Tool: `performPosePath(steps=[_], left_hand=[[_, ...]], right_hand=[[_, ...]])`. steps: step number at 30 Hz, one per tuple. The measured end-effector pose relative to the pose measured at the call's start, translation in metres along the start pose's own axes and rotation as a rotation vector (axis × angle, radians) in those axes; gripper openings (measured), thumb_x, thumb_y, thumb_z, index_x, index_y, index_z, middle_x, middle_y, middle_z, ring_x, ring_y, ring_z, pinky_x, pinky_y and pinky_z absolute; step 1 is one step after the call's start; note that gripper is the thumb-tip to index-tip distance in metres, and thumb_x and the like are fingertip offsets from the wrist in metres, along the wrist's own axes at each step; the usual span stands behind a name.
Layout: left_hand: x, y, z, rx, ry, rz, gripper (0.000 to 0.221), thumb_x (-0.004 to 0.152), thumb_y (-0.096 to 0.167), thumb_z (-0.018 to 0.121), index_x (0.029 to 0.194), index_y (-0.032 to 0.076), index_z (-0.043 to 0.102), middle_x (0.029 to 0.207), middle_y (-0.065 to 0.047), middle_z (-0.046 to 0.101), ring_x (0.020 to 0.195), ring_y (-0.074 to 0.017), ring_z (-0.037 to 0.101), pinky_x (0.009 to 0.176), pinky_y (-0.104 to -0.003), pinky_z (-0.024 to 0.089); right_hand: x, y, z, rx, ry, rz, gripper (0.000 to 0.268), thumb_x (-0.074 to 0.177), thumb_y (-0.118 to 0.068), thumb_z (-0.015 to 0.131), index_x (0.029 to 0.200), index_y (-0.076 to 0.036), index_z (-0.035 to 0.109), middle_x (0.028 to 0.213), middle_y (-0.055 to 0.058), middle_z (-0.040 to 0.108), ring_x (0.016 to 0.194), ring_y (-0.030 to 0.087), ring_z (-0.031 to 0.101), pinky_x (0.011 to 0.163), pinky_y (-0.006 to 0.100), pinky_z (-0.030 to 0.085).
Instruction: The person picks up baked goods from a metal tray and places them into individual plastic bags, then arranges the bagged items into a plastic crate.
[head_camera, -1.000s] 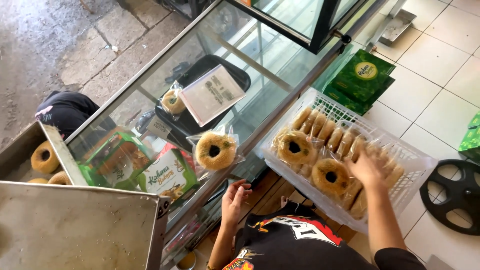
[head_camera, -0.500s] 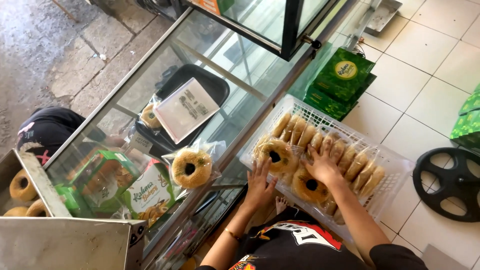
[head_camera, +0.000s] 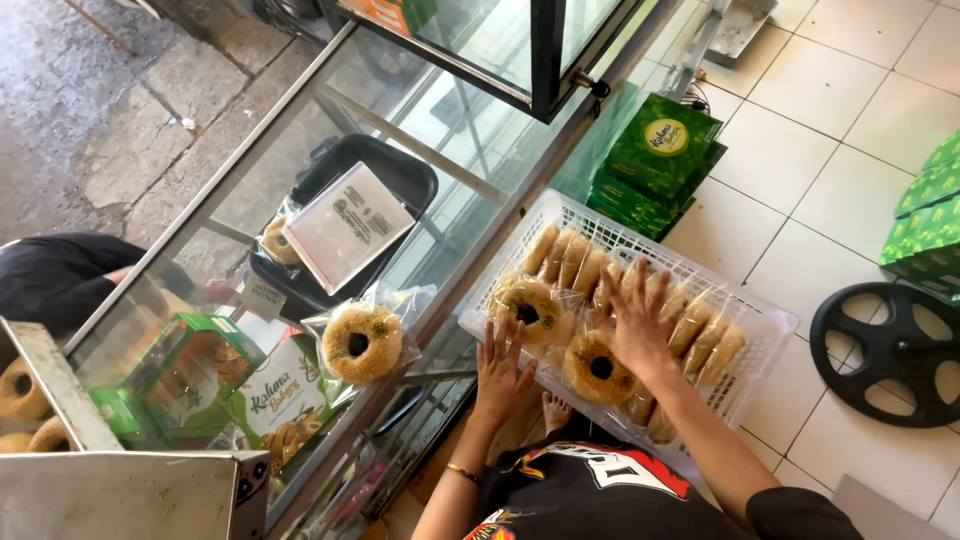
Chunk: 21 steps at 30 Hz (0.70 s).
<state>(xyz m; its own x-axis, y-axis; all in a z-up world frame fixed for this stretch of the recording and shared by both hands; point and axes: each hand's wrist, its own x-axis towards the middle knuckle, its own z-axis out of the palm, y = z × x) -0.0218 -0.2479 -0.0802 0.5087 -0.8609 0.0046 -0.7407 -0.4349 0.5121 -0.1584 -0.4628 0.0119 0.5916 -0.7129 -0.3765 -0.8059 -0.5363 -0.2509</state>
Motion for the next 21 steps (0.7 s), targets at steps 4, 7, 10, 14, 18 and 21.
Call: performPosePath(steps=[4,7,10,14,18,21], left_hand=[[0.0,0.003,-0.005,-0.018,0.0,0.006,0.07,0.101,0.043,0.053,0.163,0.022,0.029,0.172,-0.006,0.014,0.16,-0.0336,0.0,0.124,-0.061,0.01],[-0.001,0.004,-0.007,-0.037,-0.027,-0.014,0.07,0.101,0.045,0.053,0.163,0.022,0.029,0.173,-0.006,0.013,0.16,-0.0334,0.0,0.123,-0.061,0.011],[-0.002,0.003,-0.007,-0.029,-0.038,-0.022,0.07,0.102,0.047,0.052,0.163,0.022,0.029,0.173,-0.005,0.014,0.16,-0.0325,0.0,0.124,-0.061,0.011],[-0.003,-0.002,-0.004,-0.008,-0.06,-0.036,0.071,0.101,0.049,0.052,0.163,0.023,0.029,0.173,-0.005,0.013,0.16,-0.0322,-0.001,0.123,-0.061,0.012],[-0.002,-0.004,-0.002,-0.022,-0.052,-0.011,0.07,0.102,0.049,0.052,0.163,0.024,0.029,0.173,-0.005,0.011,0.16,-0.032,-0.001,0.123,-0.061,0.013],[0.0,-0.004,0.0,-0.016,-0.055,-0.017,0.071,0.102,0.05,0.052,0.163,0.024,0.029,0.173,-0.004,0.01,0.16,-0.0315,-0.002,0.123,-0.061,0.013]], right_hand=[[0.036,0.05,0.041,0.052,0.52,-0.425,0.065,0.108,-0.021,0.053,0.164,-0.041,0.025,0.177,0.004,-0.006,0.163,0.031,-0.006,0.132,0.063,0.009],[0.035,0.059,0.021,0.146,0.389,-0.548,0.076,0.103,0.001,0.053,0.163,-0.039,0.028,0.177,-0.001,0.003,0.163,0.025,0.001,0.127,0.05,0.015],[0.014,0.056,-0.016,-0.367,-0.117,-0.35,0.089,0.093,0.001,0.06,0.159,-0.042,0.021,0.17,0.0,-0.014,0.156,0.024,-0.011,0.119,0.056,0.002],[0.014,0.078,0.003,-0.363,-0.202,-0.292,0.089,0.091,-0.01,0.07,0.159,-0.04,0.021,0.172,0.002,-0.017,0.157,0.024,-0.012,0.122,0.057,0.002],[0.015,0.077,0.007,-0.29,-0.255,-0.219,0.099,0.084,-0.035,0.08,0.16,-0.041,0.017,0.171,0.005,-0.022,0.159,0.025,-0.014,0.127,0.06,0.005],[0.018,0.069,0.004,-0.293,-0.264,-0.221,0.105,0.082,-0.046,0.08,0.16,-0.04,0.01,0.169,0.005,-0.025,0.157,0.027,-0.017,0.126,0.062,0.0]])
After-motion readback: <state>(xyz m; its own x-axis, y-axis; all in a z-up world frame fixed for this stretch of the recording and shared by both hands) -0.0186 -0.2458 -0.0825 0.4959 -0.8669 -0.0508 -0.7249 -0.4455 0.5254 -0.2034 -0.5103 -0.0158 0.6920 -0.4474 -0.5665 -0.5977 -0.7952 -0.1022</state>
